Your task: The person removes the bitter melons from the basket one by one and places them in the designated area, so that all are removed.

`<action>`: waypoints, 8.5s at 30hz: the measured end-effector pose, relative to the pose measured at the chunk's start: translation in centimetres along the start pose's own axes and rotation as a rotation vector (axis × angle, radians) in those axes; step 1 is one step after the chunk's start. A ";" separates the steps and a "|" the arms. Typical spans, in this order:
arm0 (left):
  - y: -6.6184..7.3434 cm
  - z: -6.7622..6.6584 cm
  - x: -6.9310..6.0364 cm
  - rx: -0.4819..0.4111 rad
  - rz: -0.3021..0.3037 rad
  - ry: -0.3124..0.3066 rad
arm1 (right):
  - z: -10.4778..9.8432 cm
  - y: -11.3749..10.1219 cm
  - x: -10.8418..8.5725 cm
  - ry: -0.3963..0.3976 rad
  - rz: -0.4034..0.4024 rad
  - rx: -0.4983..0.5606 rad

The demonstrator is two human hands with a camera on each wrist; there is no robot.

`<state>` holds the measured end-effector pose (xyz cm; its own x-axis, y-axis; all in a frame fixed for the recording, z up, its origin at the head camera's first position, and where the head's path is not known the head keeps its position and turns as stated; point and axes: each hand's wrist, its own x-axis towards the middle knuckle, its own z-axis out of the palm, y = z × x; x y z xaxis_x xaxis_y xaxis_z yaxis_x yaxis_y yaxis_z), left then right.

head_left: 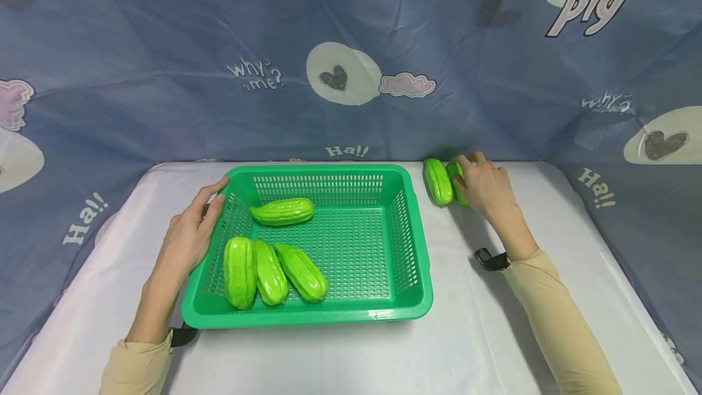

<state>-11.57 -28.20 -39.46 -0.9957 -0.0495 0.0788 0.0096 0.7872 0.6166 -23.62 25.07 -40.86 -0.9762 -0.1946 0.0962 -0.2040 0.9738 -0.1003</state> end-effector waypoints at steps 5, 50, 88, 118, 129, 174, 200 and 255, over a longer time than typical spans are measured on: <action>0.0 0.0 0.0 0.003 -0.003 0.002 | -0.2 -0.3 -0.3 0.028 -0.005 0.000; -0.1 0.1 0.1 0.000 -0.003 0.010 | -4.5 -14.5 -6.7 0.178 -0.515 0.115; 0.0 0.1 0.1 0.009 -0.010 0.010 | -0.8 -20.5 -9.5 0.093 -0.734 -0.015; 0.1 -0.1 0.1 -0.002 0.001 0.007 | -1.4 -22.9 -8.9 -0.072 -0.920 -0.125; 0.0 -0.1 0.2 -0.011 0.003 0.004 | -1.2 -22.9 -8.9 -0.110 -0.934 -0.120; 0.0 -0.1 0.2 -0.007 0.006 0.007 | -1.4 -22.8 -9.1 -0.151 -0.872 -0.181; 0.0 0.0 0.0 -0.007 -0.005 -0.001 | -1.0 -22.4 -9.4 -0.192 -0.835 -0.158; 0.1 -0.2 0.2 -0.004 -0.004 -0.009 | -5.5 -15.7 -8.0 0.087 -0.668 0.026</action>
<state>-11.70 -28.30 -39.22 -0.9965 -0.0473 0.0695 0.0060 0.7847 0.6199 -12.24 11.96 -34.59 -0.6300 -0.7433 0.2251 -0.7650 0.6439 -0.0148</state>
